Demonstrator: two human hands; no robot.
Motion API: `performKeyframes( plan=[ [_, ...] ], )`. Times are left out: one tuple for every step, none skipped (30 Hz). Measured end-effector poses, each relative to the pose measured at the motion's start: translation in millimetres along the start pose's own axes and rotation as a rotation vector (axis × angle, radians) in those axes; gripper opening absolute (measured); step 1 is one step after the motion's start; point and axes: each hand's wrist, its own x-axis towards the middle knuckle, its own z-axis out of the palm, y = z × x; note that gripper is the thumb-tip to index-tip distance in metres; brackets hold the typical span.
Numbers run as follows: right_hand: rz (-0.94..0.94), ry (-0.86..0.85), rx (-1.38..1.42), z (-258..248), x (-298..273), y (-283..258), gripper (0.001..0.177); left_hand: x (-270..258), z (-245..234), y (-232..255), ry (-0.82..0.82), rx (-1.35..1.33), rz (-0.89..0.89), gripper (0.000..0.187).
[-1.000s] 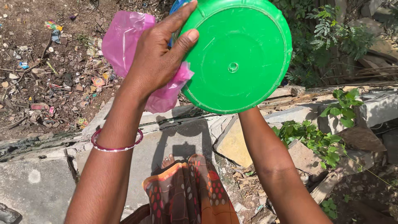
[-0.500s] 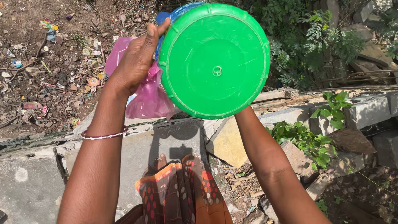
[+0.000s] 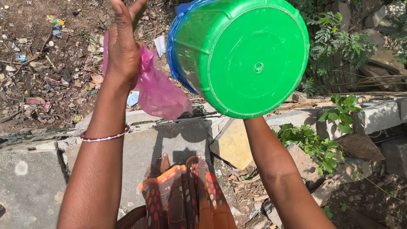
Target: The person prepares a small green bucket by clearing out some debris and then fitting a pink plastic liner inside it.
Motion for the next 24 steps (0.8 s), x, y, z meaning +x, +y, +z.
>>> performKeyframes(
  plan=[
    [0.004, 0.001, -0.001, 0.3, -0.7, 2.2, 0.029, -1.5, -2.1, 3.7, 0.054, -0.015, 0.051, 0.113],
    [-0.002, 0.009, 0.001, -2.3, -2.1, -0.1, 0.029, -6.8, 8.3, 3.9, 0.049, -0.017, 0.054, 0.113],
    [-0.010, 0.013, -0.002, -4.6, -3.7, -1.9, 0.029, -18.1, 26.9, 1.7, -0.081, 0.131, -0.039, 0.113],
    [-0.009, 0.014, -0.003, -5.0, -4.3, -2.5, 0.029, -26.2, 36.9, 0.7, -0.202, 0.278, -0.132, 0.114],
    [-0.012, 0.017, -0.010, -6.5, -5.5, -3.5, 0.029, -25.4, 32.2, 0.2, -0.199, 0.276, -0.129, 0.114],
    [-0.013, 0.018, -0.012, -7.6, -5.0, -2.7, 0.029, -22.8, 22.1, -1.3, -0.069, 0.231, -0.069, 0.113],
    [-0.015, 0.019, -0.021, -10.4, -4.6, -2.5, 0.030, -22.5, 12.0, -4.5, 0.059, 0.184, -0.007, 0.113],
    [-0.017, 0.023, -0.025, -13.9, -3.9, -1.6, 0.030, -26.0, 1.4, -8.4, 0.060, 0.185, -0.005, 0.113],
    [-0.027, 0.032, -0.037, -19.1, -2.6, -1.9, 0.030, -31.5, -9.3, -13.5, 0.063, 0.068, -0.055, 0.110],
    [-0.049, 0.052, -0.061, -26.1, -0.4, -4.0, 0.030, -36.5, -12.8, -22.2, 0.064, -0.052, -0.106, 0.108],
    [-0.084, 0.086, -0.094, -34.0, 1.8, -9.2, 0.030, -41.4, -11.5, -33.9, 0.063, -0.055, -0.104, 0.108],
    [-0.159, 0.125, -0.216, -42.2, -1.9, -9.3, 0.030, -52.6, -11.0, -47.2, -0.032, -0.054, -0.148, 0.098],
    [-0.276, 0.157, -0.430, -48.8, -8.4, -11.5, 0.031, -65.5, -10.0, -61.5, -0.128, -0.054, -0.192, 0.091],
    [-0.535, 0.194, -0.875, -44.2, -8.0, -16.9, 0.024, -75.1, -17.5, -73.3, -0.058, 0.063, -0.322, 0.082],
    [-0.538, 0.189, -0.874, -39.0, -15.4, -20.8, 0.024, -87.3, -29.2, -83.7, 0.012, 0.179, -0.454, 0.074],
    [-0.604, 0.169, -1.044, -34.4, -29.0, -27.2, 0.022, -102.4, -36.8, -94.3, 0.100, 0.332, -0.503, 0.071],
    [-0.669, 0.149, -1.214, -26.1, -41.0, -33.4, 0.021, -119.4, -41.4, -105.0, 0.190, 0.485, -0.548, 0.068],
    [-0.706, 0.013, -1.237, -17.5, -53.6, -32.6, 0.019, -139.8, -40.8, -116.8, 0.235, 0.496, -0.514, 0.067],
    [-0.740, -0.125, -1.257, -7.4, -64.2, -25.4, 0.019, -158.6, -38.3, -127.8, 0.280, 0.506, -0.480, 0.066],
    [-0.657, -0.149, -1.321, 4.4, -74.6, -7.7, 0.024, -175.3, -31.4, -137.7, 0.280, 0.507, -0.547, 0.063],
    [-0.573, -0.173, -1.383, 14.0, -86.2, 14.7, 0.029, -191.3, -18.9, -147.1, 0.279, 0.508, -0.614, 0.061],
    [-0.718, -0.218, -1.420, 22.4, -98.7, 41.2, 0.032, -205.0, -4.7, -155.9, 0.248, 0.480, -0.658, 0.057],
    [-0.864, -0.265, -1.453, 26.8, -111.7, 63.1, 0.036, -217.5, 11.7, -164.4, 0.217, 0.452, -0.701, 0.053],
    [-0.869, -0.241, -1.565, 24.2, -127.0, 76.6, 0.037, -229.2, 31.2, -172.4, 0.192, 0.364, -0.734, 0.047]
  ],
)
